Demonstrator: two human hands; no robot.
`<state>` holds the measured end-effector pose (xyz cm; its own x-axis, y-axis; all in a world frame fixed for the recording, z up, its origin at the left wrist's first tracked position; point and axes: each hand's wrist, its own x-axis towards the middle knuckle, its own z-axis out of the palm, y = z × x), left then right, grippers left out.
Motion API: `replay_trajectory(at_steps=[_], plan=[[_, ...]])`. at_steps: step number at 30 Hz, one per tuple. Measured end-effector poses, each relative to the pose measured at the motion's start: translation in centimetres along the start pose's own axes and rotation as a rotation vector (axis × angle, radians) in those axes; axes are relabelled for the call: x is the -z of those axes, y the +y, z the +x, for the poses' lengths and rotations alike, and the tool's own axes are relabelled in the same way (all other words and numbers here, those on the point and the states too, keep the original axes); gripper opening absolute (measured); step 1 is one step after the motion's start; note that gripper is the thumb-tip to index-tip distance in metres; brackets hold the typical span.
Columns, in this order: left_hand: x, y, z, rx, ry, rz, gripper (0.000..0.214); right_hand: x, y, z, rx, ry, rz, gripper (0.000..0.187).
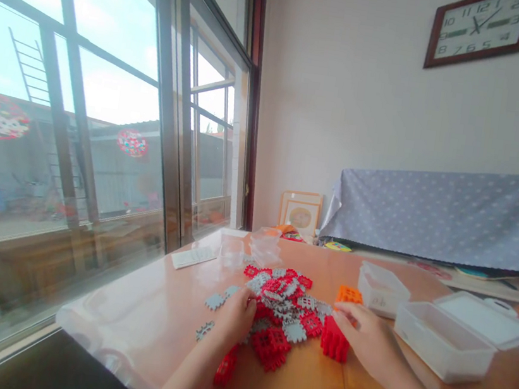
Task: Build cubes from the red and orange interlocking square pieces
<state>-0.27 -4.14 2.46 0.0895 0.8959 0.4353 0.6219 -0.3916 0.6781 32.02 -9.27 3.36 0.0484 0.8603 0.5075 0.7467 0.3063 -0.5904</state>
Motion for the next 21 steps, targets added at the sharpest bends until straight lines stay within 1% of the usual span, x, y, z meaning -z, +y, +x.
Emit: replay_trajectory(at_steps=[2, 4, 6, 7, 9, 11, 13, 15, 17, 19, 21], plan=[[0.0, 0.4, 1.0, -0.013, 0.073, -0.054, 0.014, 0.1, -0.2, 0.0, -0.011, -0.001, 0.002, 0.036], [-0.1, 1.2, 2.0, -0.041, 0.132, -0.125, 0.015, 0.1, -0.5, 0.0, -0.003, 0.005, 0.006, 0.034], [-0.6, 2.5, 2.8, -0.031, 0.147, -0.25, 0.018, 0.0, -0.8, -0.1, 0.016, 0.017, 0.009, 0.034], [-1.0, 3.4, 3.1, 0.001, 0.13, -0.345, 0.021, 0.0, -1.0, -0.1, 0.026, 0.02, 0.009, 0.034], [-2.3, 5.3, 3.4, 0.099, 0.041, -0.571, 0.026, -0.2, -1.4, -0.3, 0.035, 0.027, 0.001, 0.035], [-3.9, 7.1, 3.2, 0.198, -0.105, -0.8, 0.028, -0.2, -1.9, -0.4, 0.052, 0.035, -0.016, 0.037], [-5.5, 8.6, 2.7, 0.261, -0.209, -0.956, 0.028, -0.2, -2.4, -0.5, 0.085, 0.048, -0.038, 0.045], [-6.9, 9.5, 2.1, 0.301, -0.275, -1.039, 0.028, -0.2, -2.9, -0.6, 0.12, 0.073, -0.063, 0.057], [-8.0, 9.8, 1.5, 0.336, -0.319, -1.081, 0.029, -0.1, -3.3, -0.8, 0.144, 0.095, -0.091, 0.066], [-8.8, 9.8, 1.0, 0.365, -0.355, -1.102, 0.032, -0.1, -3.6, -0.8, 0.161, 0.086, -0.118, 0.066], [-9.2, 9.8, 0.5, 0.385, -0.383, -1.117, 0.034, 0.1, -3.8, -0.8, 0.177, 0.051, -0.134, 0.059]])
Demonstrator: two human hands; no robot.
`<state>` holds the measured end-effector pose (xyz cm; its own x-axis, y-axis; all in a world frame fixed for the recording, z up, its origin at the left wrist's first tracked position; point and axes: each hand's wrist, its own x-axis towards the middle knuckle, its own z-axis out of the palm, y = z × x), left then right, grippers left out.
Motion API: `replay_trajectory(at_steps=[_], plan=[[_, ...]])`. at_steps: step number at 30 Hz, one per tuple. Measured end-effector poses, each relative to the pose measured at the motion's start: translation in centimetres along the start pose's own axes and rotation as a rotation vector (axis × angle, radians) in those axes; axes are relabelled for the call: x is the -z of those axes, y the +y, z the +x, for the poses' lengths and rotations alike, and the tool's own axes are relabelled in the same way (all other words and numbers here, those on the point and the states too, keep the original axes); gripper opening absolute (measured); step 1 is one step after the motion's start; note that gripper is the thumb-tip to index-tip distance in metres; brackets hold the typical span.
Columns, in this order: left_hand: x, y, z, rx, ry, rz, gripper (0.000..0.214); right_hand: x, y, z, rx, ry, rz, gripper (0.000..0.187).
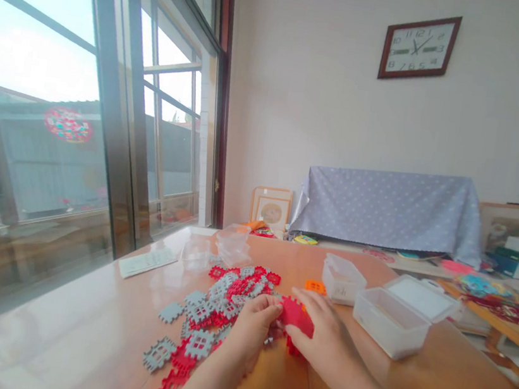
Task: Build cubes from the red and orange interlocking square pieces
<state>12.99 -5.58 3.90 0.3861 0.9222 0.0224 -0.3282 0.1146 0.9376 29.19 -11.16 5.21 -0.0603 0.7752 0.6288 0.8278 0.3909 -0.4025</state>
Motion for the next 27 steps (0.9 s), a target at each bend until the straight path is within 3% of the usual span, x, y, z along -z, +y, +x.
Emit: replay_trajectory(at_steps=[6, 12, 20, 27], plan=[[-0.2, 0.2, -0.6, 0.057, -0.071, -0.048, 0.04, 0.7, 1.1, 0.4, 0.007, -0.032, 0.031, 0.043], [0.6, 0.3, -0.3, 0.089, 0.015, -0.014, 0.038, 1.5, 3.3, 0.5, -0.125, -0.086, 0.047, 0.04], [0.8, 0.0, -0.3, 0.102, -0.007, 0.02, 0.035, 1.4, 3.4, 0.2, -0.164, -0.202, 0.087, 0.041], [1.5, -0.3, 0.3, 0.055, 0.018, 0.059, 0.037, 1.5, 3.7, 0.5, -0.152, -0.093, 0.074, 0.037]])
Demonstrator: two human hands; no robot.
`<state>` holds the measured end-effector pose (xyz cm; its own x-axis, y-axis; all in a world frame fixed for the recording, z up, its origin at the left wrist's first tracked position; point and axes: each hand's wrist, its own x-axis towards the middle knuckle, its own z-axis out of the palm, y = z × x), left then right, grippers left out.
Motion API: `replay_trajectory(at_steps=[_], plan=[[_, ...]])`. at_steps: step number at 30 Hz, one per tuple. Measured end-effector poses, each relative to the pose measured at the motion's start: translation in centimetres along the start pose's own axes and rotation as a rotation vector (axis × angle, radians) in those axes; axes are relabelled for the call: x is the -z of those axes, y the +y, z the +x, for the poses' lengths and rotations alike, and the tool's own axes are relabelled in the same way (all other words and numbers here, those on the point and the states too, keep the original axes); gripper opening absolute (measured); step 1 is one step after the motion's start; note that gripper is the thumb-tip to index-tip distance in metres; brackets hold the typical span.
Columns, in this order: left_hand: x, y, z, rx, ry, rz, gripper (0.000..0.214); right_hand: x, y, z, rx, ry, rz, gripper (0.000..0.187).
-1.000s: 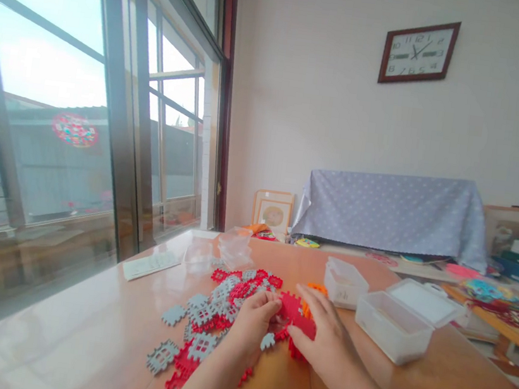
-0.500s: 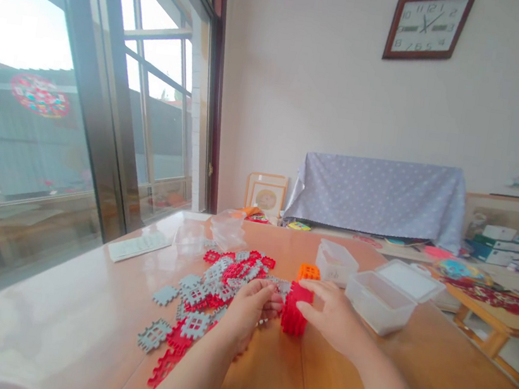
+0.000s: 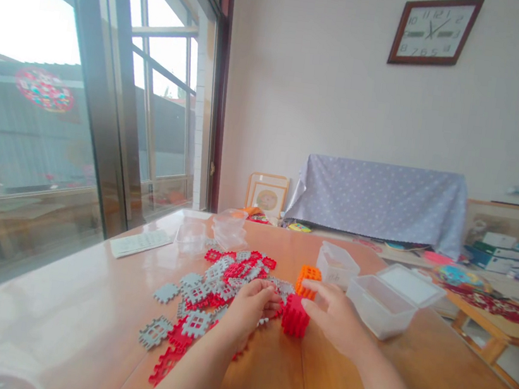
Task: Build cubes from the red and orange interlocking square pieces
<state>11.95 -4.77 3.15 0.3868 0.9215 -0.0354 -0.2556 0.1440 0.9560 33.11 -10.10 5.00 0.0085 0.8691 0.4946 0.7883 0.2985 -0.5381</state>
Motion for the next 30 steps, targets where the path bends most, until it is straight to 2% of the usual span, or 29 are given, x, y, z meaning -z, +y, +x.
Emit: replay_trajectory(at_steps=[4, 8, 11, 13, 18, 20, 22, 24, 26, 28, 30], plan=[[0.3, 0.5, 0.1, -0.07, 0.064, -0.002, 0.038, -0.1, -0.7, -0.1, 0.06, 0.085, -0.034, 0.029], [1.0, 2.5, -0.6, -0.182, 0.119, -0.093, 0.035, -0.7, -1.2, -0.3, 0.131, 0.155, -0.065, 0.026], [2.4, 4.6, -1.8, -0.231, 0.163, -0.153, 0.034, -1.0, -1.5, -0.5, 0.172, 0.158, -0.071, 0.025], [4.0, 6.0, -3.0, -0.251, 0.213, -0.114, 0.034, -1.2, -1.8, -0.6, 0.186, 0.142, -0.068, 0.025], [9.3, 7.7, -7.6, -0.279, 0.323, 0.296, 0.042, -1.5, -2.1, -0.8, 0.213, 0.118, -0.045, 0.025], [11.1, 7.5, -9.9, -0.314, 0.298, 0.516, 0.049, -1.8, -2.0, -0.9, 0.227, 0.119, -0.034, 0.025], [12.3, 6.7, -11.9, -0.311, 0.22, 0.761, 0.062, -2.0, -1.8, -0.9, 0.239, 0.12, -0.03, 0.025], [12.9, 5.6, -13.4, -0.312, 0.162, 1.058, 0.087, -2.3, -1.6, -0.9, 0.25, 0.12, -0.028, 0.025], [13.1, 4.5, -14.1, -0.262, 0.053, 1.288, 0.105, -2.6, -1.4, -0.9, 0.258, 0.115, -0.027, 0.025], [12.8, 3.8, -14.2, -0.225, -0.005, 1.402, 0.108, -2.8, -1.2, -0.9, 0.256, 0.109, -0.024, 0.024], [12.2, 3.5, -13.8, -0.222, -0.002, 1.449, 0.102, -2.8, -1.1, -0.8, 0.247, 0.107, -0.02, 0.025]])
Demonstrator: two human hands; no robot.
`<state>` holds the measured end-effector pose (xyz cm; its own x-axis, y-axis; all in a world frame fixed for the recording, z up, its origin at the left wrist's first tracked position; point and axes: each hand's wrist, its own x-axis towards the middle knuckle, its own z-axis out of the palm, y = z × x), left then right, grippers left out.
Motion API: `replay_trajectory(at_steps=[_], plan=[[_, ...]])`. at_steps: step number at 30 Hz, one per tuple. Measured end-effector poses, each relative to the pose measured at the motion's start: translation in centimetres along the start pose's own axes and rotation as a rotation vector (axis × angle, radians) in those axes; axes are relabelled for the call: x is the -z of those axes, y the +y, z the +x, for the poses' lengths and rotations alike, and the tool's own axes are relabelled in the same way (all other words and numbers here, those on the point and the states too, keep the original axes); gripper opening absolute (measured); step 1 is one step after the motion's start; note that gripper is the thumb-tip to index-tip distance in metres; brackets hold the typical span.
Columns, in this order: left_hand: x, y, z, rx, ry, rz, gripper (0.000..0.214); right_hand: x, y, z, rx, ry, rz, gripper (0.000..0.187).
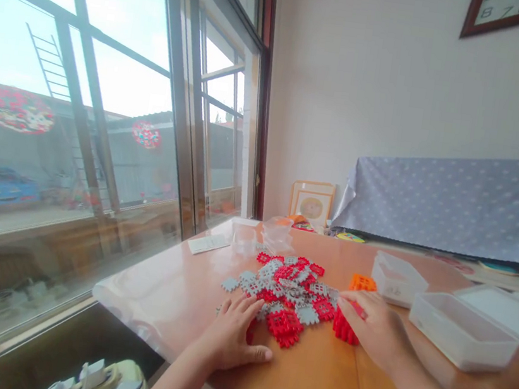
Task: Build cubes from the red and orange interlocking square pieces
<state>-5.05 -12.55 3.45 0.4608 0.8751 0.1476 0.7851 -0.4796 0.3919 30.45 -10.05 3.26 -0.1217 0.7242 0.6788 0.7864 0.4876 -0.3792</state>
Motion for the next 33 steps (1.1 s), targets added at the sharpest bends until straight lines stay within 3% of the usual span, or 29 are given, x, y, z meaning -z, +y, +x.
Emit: replay_trajectory(at_steps=[6, 11, 15, 21, 23, 25, 28, 33], plan=[[0.1, 1.2, 2.5, -0.056, 0.112, 0.08, 0.052, 0.6, -1.1, 0.1, -0.023, -0.013, 0.014, 0.027], [-0.6, 0.4, 5.0, -0.068, 0.171, 0.075, 0.024, 1.2, -2.0, 0.2, -0.032, -0.016, 0.025, 0.026], [-1.9, -1.1, 7.6, -0.067, 0.263, -0.095, 0.025, 0.8, -1.4, 0.3, -0.028, -0.017, 0.023, 0.026], [-2.3, -2.5, 11.4, 0.171, 0.425, -0.572, 0.03, 0.7, -1.4, 0.3, -0.031, -0.047, 0.009, 0.025], [-1.9, -2.7, 11.4, 0.194, 0.521, -0.557, 0.032, 0.8, -1.5, 0.3, -0.039, -0.039, 0.006, 0.025], [-1.6, -2.7, 10.7, 0.202, 0.58, -0.365, 0.026, 0.9, -1.5, 0.3, -0.041, -0.028, 0.002, 0.025], [-1.4, -2.2, 8.9, 0.23, 0.498, -0.074, 0.015, 1.0, -1.7, 0.3, -0.03, -0.025, 0.006, 0.026], [-0.8, -0.2, 6.4, 0.22, 0.206, 0.105, 0.022, 1.4, -2.8, 0.4, -0.042, -0.054, 0.027, 0.028]])
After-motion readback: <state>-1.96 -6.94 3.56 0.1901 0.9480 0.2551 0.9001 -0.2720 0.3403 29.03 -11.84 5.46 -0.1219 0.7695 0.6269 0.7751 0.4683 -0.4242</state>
